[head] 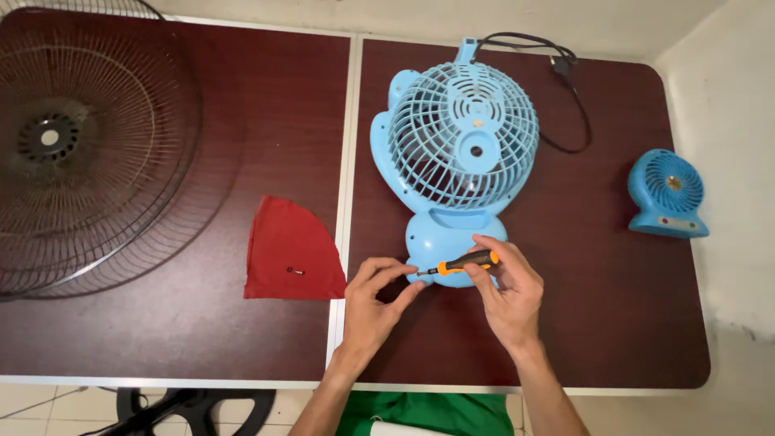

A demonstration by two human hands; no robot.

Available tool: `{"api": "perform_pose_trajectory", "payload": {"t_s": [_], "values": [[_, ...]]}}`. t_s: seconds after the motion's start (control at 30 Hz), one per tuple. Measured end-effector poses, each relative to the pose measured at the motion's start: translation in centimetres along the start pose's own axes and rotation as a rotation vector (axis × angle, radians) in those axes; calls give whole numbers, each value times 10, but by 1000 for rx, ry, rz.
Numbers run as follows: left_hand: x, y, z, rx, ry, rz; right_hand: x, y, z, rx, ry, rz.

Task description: The person uses a screwdriver to remove screws from the base of a blue bear-shaped electric fan. Screws are placed on a red cloth. The fan remains assembled on the table throughout the clip.

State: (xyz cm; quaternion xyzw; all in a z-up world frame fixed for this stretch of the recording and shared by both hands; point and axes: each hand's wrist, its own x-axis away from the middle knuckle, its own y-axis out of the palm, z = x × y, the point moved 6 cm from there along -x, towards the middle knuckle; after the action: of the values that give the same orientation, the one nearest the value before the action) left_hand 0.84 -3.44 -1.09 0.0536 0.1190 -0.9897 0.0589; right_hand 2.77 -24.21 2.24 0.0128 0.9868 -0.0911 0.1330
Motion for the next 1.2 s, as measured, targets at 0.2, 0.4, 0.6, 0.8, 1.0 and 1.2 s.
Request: {"api": "perform_pose_trajectory", "payload": {"t_s": [0.2,0.4,0.6,0.8,1.0,1.2], "values": [[0,-3,1,-26,81,9,-11,14,-31,237,-122,-62],[1,-2,-1,2,112,14,-13,27,-47,449,-246,-121],[-4,-3,-1,15,115,6,-15,38,-46,297,-397,-116],[-9,-9,9,27,140,-59,-9,35,-42,286,-474,-95],[-15,-3,11,235,-33,-263,-7,29,-39,262,-431,-8],[-18,-8,35,287,261,-227,-9,28,-43,160,-396,-90]]}}
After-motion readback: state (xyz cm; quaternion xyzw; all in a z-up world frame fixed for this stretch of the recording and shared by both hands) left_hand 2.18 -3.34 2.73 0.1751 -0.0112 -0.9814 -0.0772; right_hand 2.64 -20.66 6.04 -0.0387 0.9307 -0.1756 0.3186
